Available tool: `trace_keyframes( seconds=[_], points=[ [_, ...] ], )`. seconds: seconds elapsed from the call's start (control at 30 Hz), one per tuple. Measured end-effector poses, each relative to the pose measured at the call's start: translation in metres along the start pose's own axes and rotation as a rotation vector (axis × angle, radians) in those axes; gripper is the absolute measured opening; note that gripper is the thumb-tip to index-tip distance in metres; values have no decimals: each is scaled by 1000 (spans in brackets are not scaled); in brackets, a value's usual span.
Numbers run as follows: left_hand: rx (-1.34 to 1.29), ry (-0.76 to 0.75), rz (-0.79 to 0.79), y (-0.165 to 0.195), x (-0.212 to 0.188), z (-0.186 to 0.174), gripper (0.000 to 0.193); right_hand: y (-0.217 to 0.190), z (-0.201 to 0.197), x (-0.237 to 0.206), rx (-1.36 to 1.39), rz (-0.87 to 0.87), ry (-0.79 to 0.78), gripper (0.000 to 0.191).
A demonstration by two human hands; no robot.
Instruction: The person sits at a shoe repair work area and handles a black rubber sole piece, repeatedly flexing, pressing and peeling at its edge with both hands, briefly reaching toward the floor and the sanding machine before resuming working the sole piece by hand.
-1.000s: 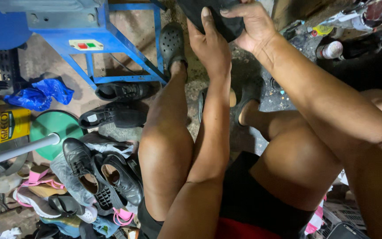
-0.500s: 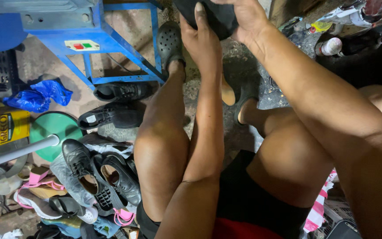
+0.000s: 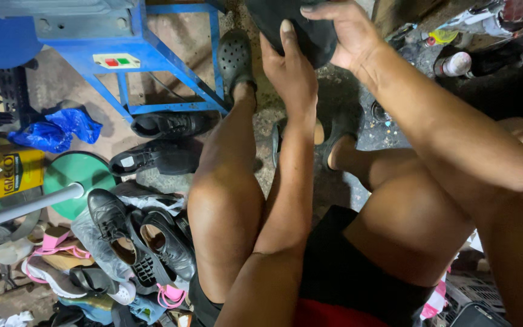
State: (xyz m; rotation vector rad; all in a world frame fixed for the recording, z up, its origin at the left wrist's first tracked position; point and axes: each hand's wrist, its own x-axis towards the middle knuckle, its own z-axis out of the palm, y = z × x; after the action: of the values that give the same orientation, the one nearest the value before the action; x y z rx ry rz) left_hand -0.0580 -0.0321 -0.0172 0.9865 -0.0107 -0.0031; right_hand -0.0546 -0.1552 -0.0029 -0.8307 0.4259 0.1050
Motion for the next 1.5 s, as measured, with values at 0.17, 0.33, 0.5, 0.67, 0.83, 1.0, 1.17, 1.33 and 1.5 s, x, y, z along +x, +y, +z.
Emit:
trace_keyframes(
  seconds=[0.17,0.33,0.5,0.67,0.83,1.0,1.17,1.33,1.5],
  points=[
    [16,44,-160,-7,16,-16,27,-11,-9,-14,-207,-106,-11,24],
    [-57,16,-42,-16,27,-21,20,-9,-28,-17,-451,-257,56,9],
    [136,76,126,-16,19,-12,17,-8,-32,-14,-967,-410,188,16],
    [98,181,172,-19,25,-12,16,-14,-10,-23,-695,-280,67,27],
    [-238,147,-31,-24,31,-16,20,-14,9,-28,-358,-192,-90,47],
    [-372,-6,-325,-28,32,-12,31,-9,5,-6,-146,-282,-20,31],
    [-290,55,-241,-33,49,-3,33,-2,-2,15,-26,-179,-19,31],
    [-324,82,-144,-31,54,4,29,-1,1,31,33,-162,52,35],
    [-267,68,-124,-17,44,9,32,-4,2,26,67,-174,-8,34]
  ],
)
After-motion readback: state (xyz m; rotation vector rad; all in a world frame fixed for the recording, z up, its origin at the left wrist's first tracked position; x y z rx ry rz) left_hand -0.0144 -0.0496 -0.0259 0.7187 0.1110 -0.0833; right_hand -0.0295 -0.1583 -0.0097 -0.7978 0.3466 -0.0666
